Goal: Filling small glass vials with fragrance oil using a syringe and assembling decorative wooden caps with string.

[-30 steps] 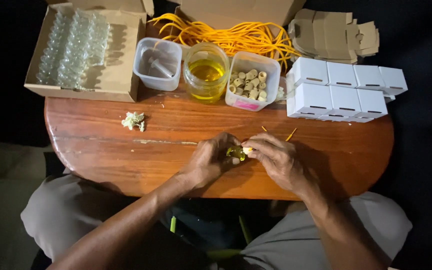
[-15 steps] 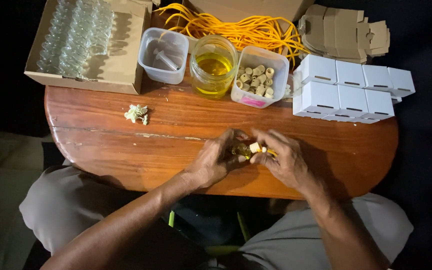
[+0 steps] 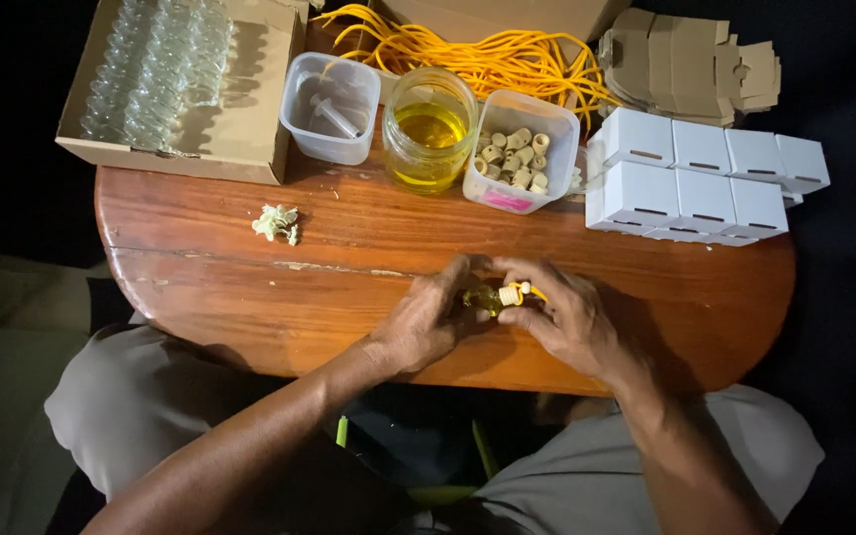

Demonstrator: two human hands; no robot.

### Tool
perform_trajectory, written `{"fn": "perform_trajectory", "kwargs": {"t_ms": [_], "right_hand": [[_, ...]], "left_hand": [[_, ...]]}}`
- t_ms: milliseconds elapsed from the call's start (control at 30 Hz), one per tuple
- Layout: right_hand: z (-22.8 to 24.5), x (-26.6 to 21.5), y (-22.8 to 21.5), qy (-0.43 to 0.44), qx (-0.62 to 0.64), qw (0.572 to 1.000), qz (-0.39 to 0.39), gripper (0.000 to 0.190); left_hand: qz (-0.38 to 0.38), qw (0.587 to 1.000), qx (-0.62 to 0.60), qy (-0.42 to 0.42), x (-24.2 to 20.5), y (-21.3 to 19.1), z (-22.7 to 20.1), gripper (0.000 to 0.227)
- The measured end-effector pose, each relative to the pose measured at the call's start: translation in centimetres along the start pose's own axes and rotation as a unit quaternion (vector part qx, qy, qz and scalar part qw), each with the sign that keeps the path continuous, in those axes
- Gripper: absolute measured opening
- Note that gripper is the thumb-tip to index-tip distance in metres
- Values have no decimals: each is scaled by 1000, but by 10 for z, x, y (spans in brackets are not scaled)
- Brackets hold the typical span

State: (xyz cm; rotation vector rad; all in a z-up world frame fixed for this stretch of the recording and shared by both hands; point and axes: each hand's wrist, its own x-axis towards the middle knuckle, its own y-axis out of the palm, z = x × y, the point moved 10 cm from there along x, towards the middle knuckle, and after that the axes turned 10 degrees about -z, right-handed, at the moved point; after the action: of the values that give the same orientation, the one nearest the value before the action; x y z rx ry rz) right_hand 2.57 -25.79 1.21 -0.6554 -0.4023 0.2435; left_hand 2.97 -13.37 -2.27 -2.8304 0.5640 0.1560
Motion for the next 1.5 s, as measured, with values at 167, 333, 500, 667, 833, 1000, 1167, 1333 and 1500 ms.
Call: {"fn": "perform_trajectory", "kwargs": {"t_ms": [167, 333, 500, 667, 833, 1000, 1167, 1333, 1500], "right_hand": [[-15, -11, 8, -27, -13, 999, -25, 20], [-17, -7, 4, 13, -12, 1000, -8, 28], [-9, -5, 4, -2, -20, 1000, -2, 33], [-54, -25, 15, 28, -23, 999, -22, 20], [-11, -6, 5, -4, -4, 1000, -25, 34], [-21, -12, 10, -14, -11, 999, -31, 14], [18, 7, -4, -27, 3, 999, -30, 40], [-7, -7, 6, -30, 2, 999, -36, 16], [-19, -14, 7, 18, -19, 999, -39, 10]], "left_hand": [[9, 1000, 1, 26, 1, 4, 7, 54], [18, 1000, 8, 15, -2, 5, 3, 56], [2, 998, -19, 54, 0, 3, 3, 59], [4, 999, -1, 54, -1, 7, 7, 60], [-4, 998, -17, 56, -2, 2, 0, 61], [10, 998, -20, 57, -3, 4, 1, 59], [-7, 999, -15, 47, 0, 2, 7, 61], [-13, 997, 7, 71, -1, 5, 6, 61], [1, 995, 33, 96, -10, 0, -27, 70]]}}
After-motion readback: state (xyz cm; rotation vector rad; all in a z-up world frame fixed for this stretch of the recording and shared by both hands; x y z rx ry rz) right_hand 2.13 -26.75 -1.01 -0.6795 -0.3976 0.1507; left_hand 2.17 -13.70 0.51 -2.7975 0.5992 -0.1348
